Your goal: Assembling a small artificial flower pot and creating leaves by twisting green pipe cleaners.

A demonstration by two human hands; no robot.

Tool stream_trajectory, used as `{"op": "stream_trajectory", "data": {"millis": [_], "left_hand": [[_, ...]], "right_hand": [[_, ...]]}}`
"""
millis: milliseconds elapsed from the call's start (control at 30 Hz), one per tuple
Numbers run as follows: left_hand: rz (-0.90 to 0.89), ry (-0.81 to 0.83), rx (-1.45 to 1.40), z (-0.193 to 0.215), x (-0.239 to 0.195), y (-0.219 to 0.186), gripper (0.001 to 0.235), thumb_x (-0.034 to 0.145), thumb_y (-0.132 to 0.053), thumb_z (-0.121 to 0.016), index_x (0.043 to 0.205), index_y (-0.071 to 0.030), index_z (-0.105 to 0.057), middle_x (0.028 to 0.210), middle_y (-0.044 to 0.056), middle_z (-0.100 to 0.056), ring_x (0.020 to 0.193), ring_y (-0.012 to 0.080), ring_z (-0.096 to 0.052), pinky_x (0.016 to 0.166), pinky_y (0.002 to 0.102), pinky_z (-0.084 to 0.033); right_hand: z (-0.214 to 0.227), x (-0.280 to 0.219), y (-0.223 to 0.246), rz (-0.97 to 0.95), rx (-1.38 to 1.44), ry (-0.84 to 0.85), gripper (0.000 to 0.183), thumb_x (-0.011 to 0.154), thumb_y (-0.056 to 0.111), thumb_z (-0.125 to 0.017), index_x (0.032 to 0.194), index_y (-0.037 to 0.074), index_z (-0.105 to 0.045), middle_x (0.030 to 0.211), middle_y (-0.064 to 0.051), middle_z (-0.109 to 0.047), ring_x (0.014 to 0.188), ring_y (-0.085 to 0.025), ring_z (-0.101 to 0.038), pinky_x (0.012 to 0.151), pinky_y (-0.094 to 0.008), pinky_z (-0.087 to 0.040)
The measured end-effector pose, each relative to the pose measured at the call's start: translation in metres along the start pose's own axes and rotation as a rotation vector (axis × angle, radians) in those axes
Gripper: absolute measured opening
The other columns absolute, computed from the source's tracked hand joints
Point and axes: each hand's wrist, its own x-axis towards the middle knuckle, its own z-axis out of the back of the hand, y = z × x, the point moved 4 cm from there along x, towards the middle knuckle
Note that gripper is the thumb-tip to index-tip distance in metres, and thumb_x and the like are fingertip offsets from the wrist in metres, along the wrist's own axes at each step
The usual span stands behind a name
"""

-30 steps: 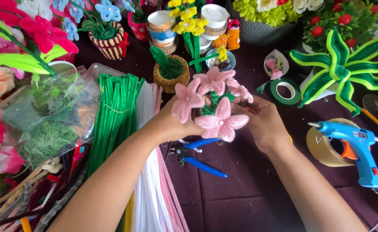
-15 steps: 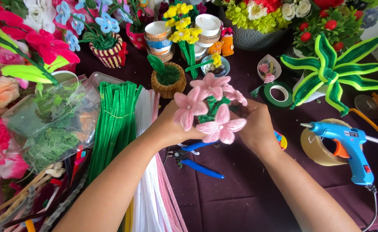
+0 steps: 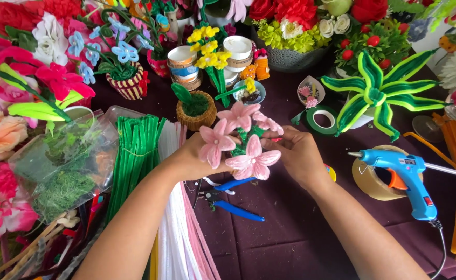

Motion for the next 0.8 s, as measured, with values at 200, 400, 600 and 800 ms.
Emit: {"op": "stream_trajectory", "data": {"millis": [200,400,600,800], "left_hand": [[-0.011,0.014,0.026,-0.002,-0.002,0.003,0.074,0.060,-0.038,-0.086,0.123,-0.008,-0.064,0.120,0.015,-0.072,0.117,0.0373,-0.067,0.100,0.047,-0.054],[-0.016,0.016,0.037,-0.010,0.007,0.001,0.075,0.059,-0.039,-0.086,0.124,-0.008,-0.063,0.120,0.015,-0.071,0.118,0.0373,-0.066,0.100,0.047,-0.054],[-0.028,-0.010,0.059,-0.009,0.000,0.009,0.076,0.059,-0.039,-0.085,0.125,-0.008,-0.063,0.121,0.015,-0.071,0.119,0.0374,-0.066,0.101,0.046,-0.054],[-0.041,-0.047,0.070,-0.011,0.000,0.014,0.078,0.058,-0.040,-0.085,0.126,-0.008,-0.062,0.122,0.015,-0.071,0.119,0.0374,-0.065,0.101,0.046,-0.054]], "right_hand": [[0.005,-0.007,0.041,0.010,-0.196,-0.060,0.028,0.089,0.022,-0.082,0.111,0.005,-0.078,0.103,-0.010,-0.072,0.073,-0.014,-0.070,0.060,-0.028,-0.057],[-0.001,-0.006,0.012,-0.067,-0.171,0.022,0.040,0.085,0.019,-0.083,0.122,0.006,-0.072,0.098,-0.010,-0.077,0.080,-0.016,-0.073,0.067,-0.032,-0.061],[0.002,-0.010,0.047,0.172,-0.261,-0.022,0.042,0.091,0.005,-0.068,0.133,0.005,-0.068,0.098,-0.016,-0.078,0.084,-0.022,-0.074,0.073,-0.037,-0.060],[0.017,-0.006,0.133,0.504,-0.264,-0.187,0.025,0.106,-0.005,-0.055,0.129,-0.004,-0.064,0.099,-0.016,-0.071,0.077,-0.019,-0.067,0.069,-0.027,-0.055]]}}
